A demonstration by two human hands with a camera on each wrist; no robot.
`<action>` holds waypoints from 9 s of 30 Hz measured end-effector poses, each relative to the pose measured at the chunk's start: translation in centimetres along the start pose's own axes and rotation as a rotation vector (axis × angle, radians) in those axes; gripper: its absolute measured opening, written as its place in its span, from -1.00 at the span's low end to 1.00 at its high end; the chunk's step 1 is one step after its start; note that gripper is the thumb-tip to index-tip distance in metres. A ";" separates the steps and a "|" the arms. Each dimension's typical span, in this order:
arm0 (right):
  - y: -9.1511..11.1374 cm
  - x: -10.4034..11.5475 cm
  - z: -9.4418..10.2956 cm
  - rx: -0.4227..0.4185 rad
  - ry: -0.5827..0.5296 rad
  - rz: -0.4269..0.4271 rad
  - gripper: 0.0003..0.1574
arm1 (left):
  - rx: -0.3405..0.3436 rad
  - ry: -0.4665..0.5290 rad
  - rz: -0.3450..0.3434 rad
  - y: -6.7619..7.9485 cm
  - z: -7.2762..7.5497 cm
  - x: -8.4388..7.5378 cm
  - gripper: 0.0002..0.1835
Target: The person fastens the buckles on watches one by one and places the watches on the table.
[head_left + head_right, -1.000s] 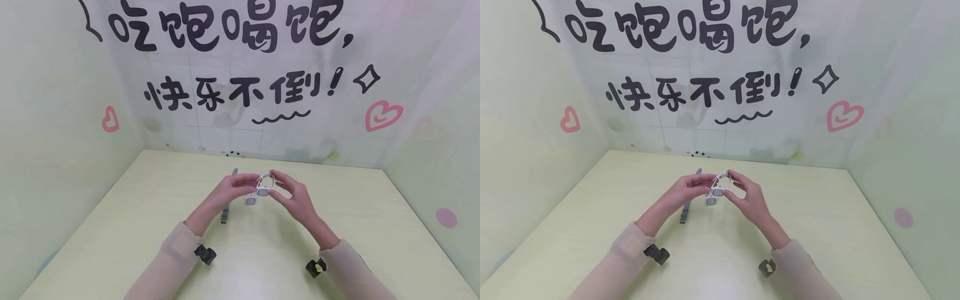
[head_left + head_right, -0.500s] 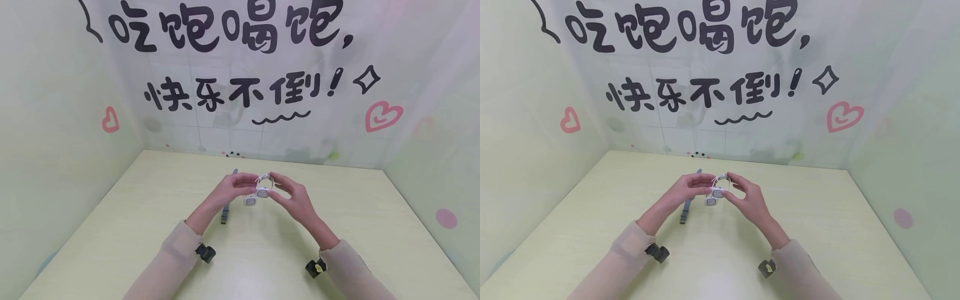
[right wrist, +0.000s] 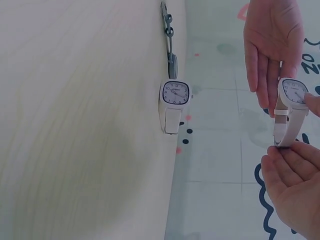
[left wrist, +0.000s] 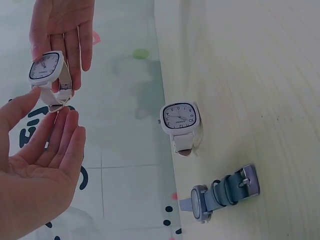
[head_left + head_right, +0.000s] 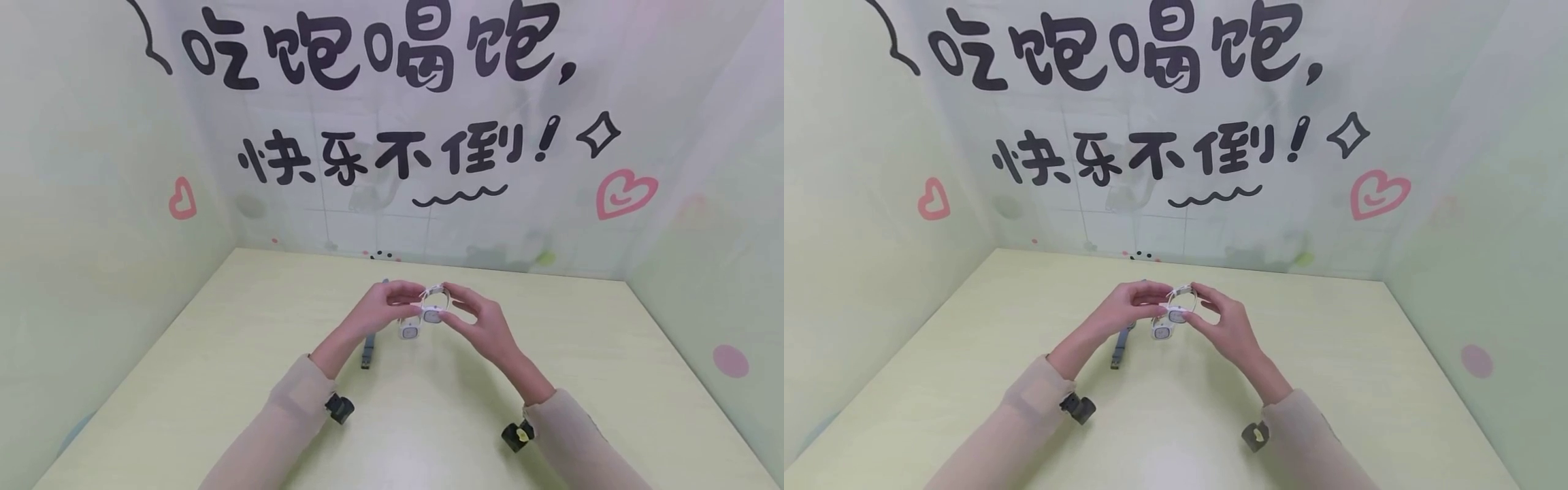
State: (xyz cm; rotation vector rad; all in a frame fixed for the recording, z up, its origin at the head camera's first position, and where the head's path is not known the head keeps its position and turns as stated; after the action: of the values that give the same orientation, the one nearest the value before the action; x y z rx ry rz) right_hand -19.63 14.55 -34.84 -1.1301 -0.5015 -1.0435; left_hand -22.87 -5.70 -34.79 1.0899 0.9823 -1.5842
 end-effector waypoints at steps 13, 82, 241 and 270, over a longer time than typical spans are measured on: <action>-0.6 -1.2 -0.1 0.013 0.028 -0.026 -0.35 | -0.062 -0.068 -0.025 -0.9 -0.8 0.2 -0.61; -0.6 -5.8 -1.7 0.358 0.306 -0.203 -0.43 | 0.103 -0.836 -0.109 -3.6 -5.1 2.6 -0.69; -3.0 6.9 -5.9 -0.095 -0.008 -0.074 -0.60 | -0.037 -0.443 -0.073 1.6 4.2 -2.6 -0.82; -4.1 7.4 -3.2 -0.150 -0.191 -0.115 -0.81 | -0.154 -0.335 -0.140 3.1 3.7 -3.0 -0.84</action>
State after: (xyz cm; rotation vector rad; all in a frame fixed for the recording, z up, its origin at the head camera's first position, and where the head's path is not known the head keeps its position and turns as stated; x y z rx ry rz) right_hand -20.29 8.34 -28.35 -1.3551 -0.6540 -1.0925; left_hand -20.12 -9.14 -31.17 0.6354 0.9487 -1.7051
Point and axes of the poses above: each hand's wrist, its own y-axis away from the middle knuckle, its own z-axis out of the back of the hand, x = y × z, the point moved 3 cm from there along -y, towards the middle knuckle, and after that the axes turned 13 degrees about -x, right-handed, at the moved point
